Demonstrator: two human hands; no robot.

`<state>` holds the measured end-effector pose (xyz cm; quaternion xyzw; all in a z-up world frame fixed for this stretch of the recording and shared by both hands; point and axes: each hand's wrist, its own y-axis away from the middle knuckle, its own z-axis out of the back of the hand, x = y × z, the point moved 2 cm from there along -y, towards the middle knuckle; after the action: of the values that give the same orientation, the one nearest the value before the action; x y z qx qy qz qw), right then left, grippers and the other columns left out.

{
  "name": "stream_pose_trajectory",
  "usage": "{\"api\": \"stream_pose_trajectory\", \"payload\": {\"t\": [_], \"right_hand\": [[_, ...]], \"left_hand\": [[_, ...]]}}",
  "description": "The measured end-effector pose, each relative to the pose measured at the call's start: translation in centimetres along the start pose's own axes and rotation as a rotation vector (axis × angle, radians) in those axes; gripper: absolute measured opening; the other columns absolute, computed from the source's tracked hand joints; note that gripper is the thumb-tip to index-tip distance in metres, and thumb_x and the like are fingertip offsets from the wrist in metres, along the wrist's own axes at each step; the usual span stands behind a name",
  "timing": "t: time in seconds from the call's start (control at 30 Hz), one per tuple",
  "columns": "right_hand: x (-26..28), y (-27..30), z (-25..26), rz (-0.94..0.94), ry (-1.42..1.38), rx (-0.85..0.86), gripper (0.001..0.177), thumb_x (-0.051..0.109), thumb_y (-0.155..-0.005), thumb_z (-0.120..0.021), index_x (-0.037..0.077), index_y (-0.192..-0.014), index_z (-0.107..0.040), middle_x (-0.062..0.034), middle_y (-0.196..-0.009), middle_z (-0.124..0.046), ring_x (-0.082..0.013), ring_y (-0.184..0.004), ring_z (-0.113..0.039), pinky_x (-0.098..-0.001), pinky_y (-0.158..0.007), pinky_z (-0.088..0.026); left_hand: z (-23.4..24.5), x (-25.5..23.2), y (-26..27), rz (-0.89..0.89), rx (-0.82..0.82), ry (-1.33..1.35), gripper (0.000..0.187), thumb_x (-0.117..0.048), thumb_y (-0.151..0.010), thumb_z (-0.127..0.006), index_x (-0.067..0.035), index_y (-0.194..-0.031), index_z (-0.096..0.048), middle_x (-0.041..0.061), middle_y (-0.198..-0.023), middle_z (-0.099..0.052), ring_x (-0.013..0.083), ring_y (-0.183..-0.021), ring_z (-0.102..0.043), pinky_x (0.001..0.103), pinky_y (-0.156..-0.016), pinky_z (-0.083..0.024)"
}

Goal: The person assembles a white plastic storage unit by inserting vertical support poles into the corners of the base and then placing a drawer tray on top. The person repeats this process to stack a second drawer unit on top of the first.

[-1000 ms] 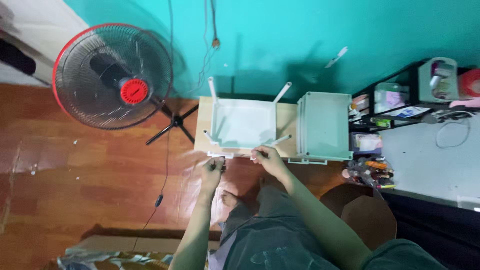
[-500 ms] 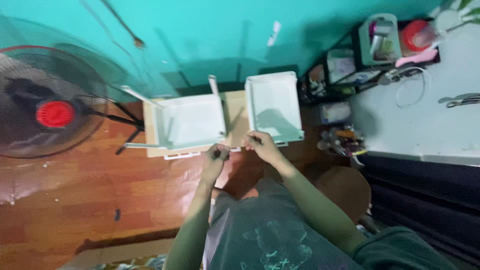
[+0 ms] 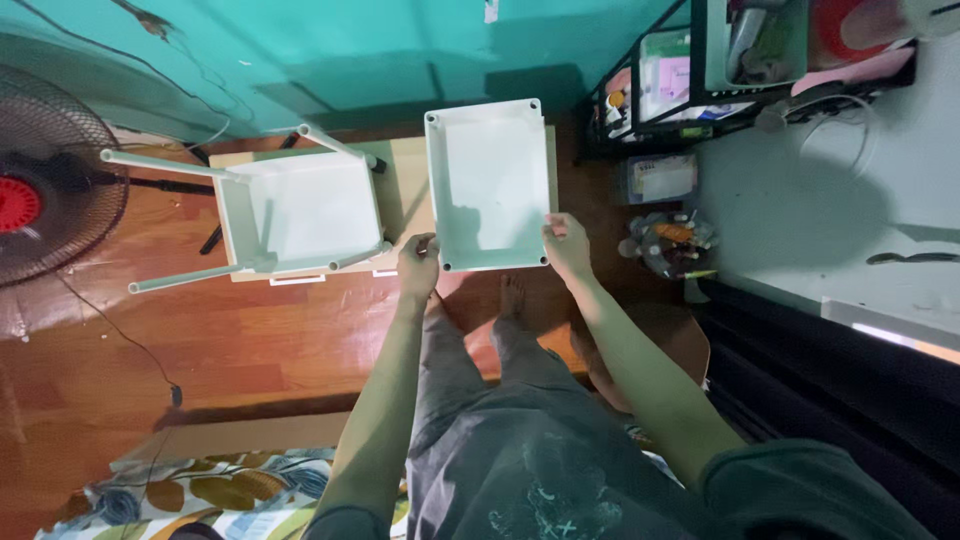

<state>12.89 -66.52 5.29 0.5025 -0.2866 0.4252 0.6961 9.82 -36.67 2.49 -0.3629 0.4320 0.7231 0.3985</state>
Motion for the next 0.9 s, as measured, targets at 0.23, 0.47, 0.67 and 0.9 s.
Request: {"api": "stream_pose_trajectory", "payload": {"t": [0.23,0.47,0.67,0.9], "right_hand": [[-5.0,-2.0,-1.8,-0.143,0.358,-0.004,0.049,0.029,-0.087,-0.068,0.001,-0.125,-0.056,-0.0197,-0.113,-0.062,-0.0314,-0.103,-0.063,-0.0421,-0.090,-0.050],[-6.0,-1.1,-2.2,-0.117,0.434,-0.035,0.049,0.029,-0.081,-0.068,0.008,-0.124,-0.060,-0.0159,-0.109,-0.066,-0.0332,-0.103,-0.065,-0.0438,-0.092,-0.052],[-4.0,-0.3,-1.3,-0.144,0.482,-0.039,0.060,0.034,-0.080,-0.073,0.008,-0.131,-0.053,-0.0231,-0.118,-0.055,-0.0355,-0.110,-0.056,-0.0451,-0.094,-0.047],[-0.6,0.1,0.8,-0.054,0.119,0.023,0.055,0.034,-0.090,-0.066,0.002,-0.133,-0.051,-0.0183,-0.121,-0.062,-0.0260,-0.110,-0.060,-0.0392,-0.091,-0.048]], "left_hand": [[-2.5,-0.9,0.5,0.018,-0.033,-0.289,0.030,-0.021,-0.083,-0.068,-0.002,-0.106,-0.071,0.018,-0.093,-0.073,0.0298,-0.080,-0.072,0.039,-0.075,-0.055],[-2.7,-3.5,1.3,0.048,-0.203,-0.383,0.020,-0.014,-0.080,-0.069,-0.004,-0.096,-0.071,0.019,-0.088,-0.072,0.0345,-0.079,-0.070,0.042,-0.073,-0.054],[-2.3,-4.0,2.0,0.062,-0.192,-0.310,0.017,-0.012,-0.081,-0.067,-0.004,-0.095,-0.071,0.018,-0.085,-0.072,0.0318,-0.079,-0.072,0.040,-0.073,-0.055],[-0.4,-6.8,3.2,-0.039,-0.196,-0.348,0.015,-0.013,-0.081,-0.068,-0.004,-0.093,-0.071,0.017,-0.084,-0.073,0.0324,-0.078,-0.071,0.040,-0.072,-0.054]]}}
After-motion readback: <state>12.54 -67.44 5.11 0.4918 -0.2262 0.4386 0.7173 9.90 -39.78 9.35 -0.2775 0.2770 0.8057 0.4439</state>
